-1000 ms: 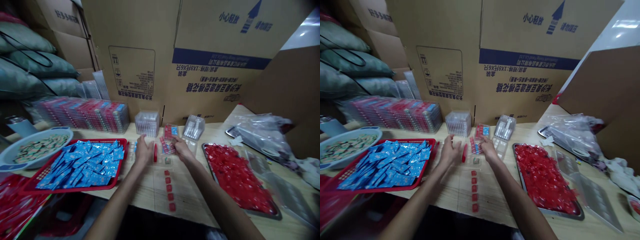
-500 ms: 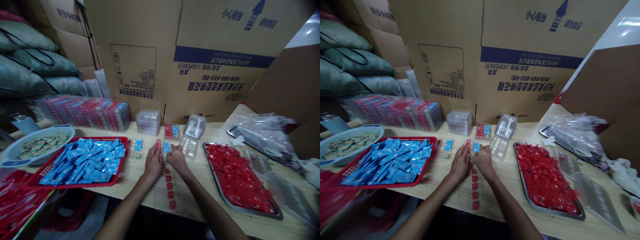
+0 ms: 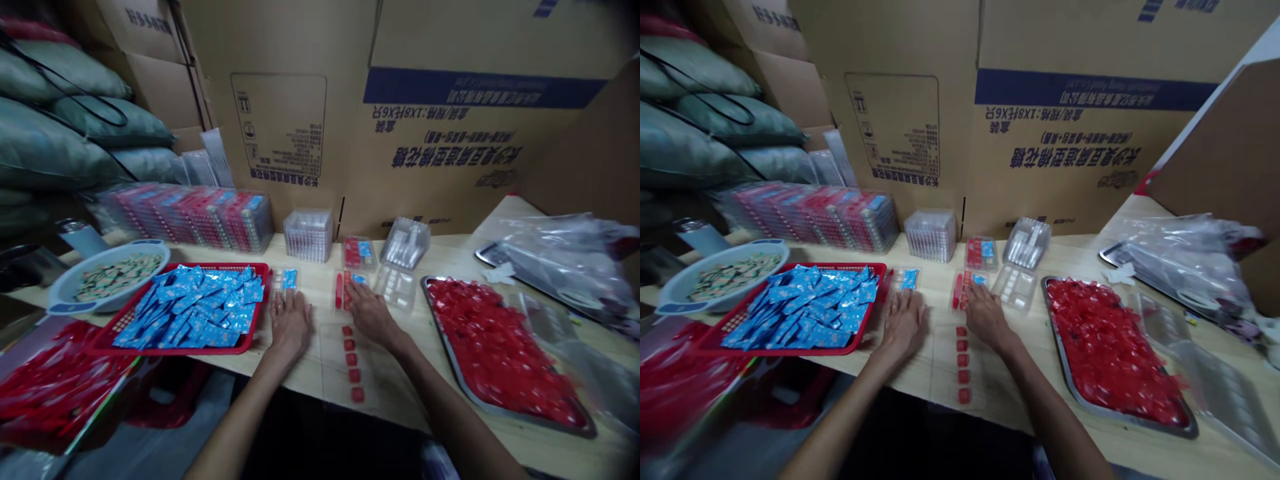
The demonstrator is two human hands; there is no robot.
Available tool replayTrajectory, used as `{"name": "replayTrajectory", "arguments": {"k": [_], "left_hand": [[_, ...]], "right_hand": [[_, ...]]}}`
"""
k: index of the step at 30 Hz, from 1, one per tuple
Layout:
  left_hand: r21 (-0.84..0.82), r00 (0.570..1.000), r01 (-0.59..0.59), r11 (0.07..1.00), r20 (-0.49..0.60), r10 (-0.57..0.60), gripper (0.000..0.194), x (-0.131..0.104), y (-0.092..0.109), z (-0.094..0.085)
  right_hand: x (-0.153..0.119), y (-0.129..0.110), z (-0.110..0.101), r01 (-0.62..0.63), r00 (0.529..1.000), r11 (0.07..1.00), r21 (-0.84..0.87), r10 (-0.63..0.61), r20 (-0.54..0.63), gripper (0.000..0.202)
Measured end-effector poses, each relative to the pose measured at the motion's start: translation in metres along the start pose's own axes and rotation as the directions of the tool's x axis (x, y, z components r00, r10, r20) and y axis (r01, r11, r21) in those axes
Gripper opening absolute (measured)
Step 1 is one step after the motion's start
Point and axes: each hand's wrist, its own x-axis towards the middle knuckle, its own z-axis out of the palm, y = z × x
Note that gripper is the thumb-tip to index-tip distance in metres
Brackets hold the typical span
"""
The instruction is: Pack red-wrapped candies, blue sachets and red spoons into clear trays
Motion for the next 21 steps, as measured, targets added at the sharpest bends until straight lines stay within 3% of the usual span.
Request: {"name": "replayTrajectory", "arguments": {"k": [4,7,10,12,14,16,18,20,21], "left_hand": [[0.020,0.995,-0.081,0.996,0.062,0.080,0.051,-0.014,-0.002,-0.006],[-0.027,0.984,-0.136,0.990,0.113,0.139,0.048,-0.022,0.003,-0.012],[-0.051,0.980,-0.149,0.987,0.123,0.155,0.045,-0.032,0.004,-0.017],[-0.076,0.978,-0.149,0.986,0.135,0.158,0.044,-0.041,0.005,-0.019],[-0.126,0.976,-0.140,0.982,0.150,0.158,0.043,-0.053,0.006,-0.021],[-0.211,0.975,-0.115,0.971,0.161,0.150,0.043,-0.069,0.010,-0.023],[-0.343,0.985,-0.060,0.937,0.132,0.111,0.043,-0.088,0.015,-0.027],[-0.534,0.997,0.001,0.845,0.069,0.042,0.040,-0.107,0.024,-0.033],[-0.638,0.999,0.041,0.769,0.052,-0.010,0.037,-0.115,0.030,-0.037]], "right_hand": [[-0.033,-0.006,-0.023,-0.023,0.996,0.999,0.032,0.025,-0.081,0.056],[-0.084,-0.023,-0.028,0.178,0.984,0.978,0.107,-0.174,-0.043,0.062],[-0.141,-0.035,-0.011,0.300,0.946,0.939,0.165,-0.316,0.075,0.082],[-0.169,-0.035,0.008,0.278,0.957,0.953,0.122,-0.286,0.056,0.082],[-0.188,-0.027,0.022,0.262,0.965,0.963,0.064,-0.260,-0.034,0.070],[-0.198,-0.013,0.024,0.258,0.960,0.964,0.062,-0.249,-0.131,0.061],[-0.203,0.000,0.012,0.209,0.963,0.966,0.154,-0.176,-0.205,0.055],[-0.201,0.007,-0.009,0.087,0.968,0.929,0.359,0.006,-0.251,0.047],[-0.197,0.006,-0.020,0.022,0.963,0.867,0.498,0.116,-0.244,0.043]]}}
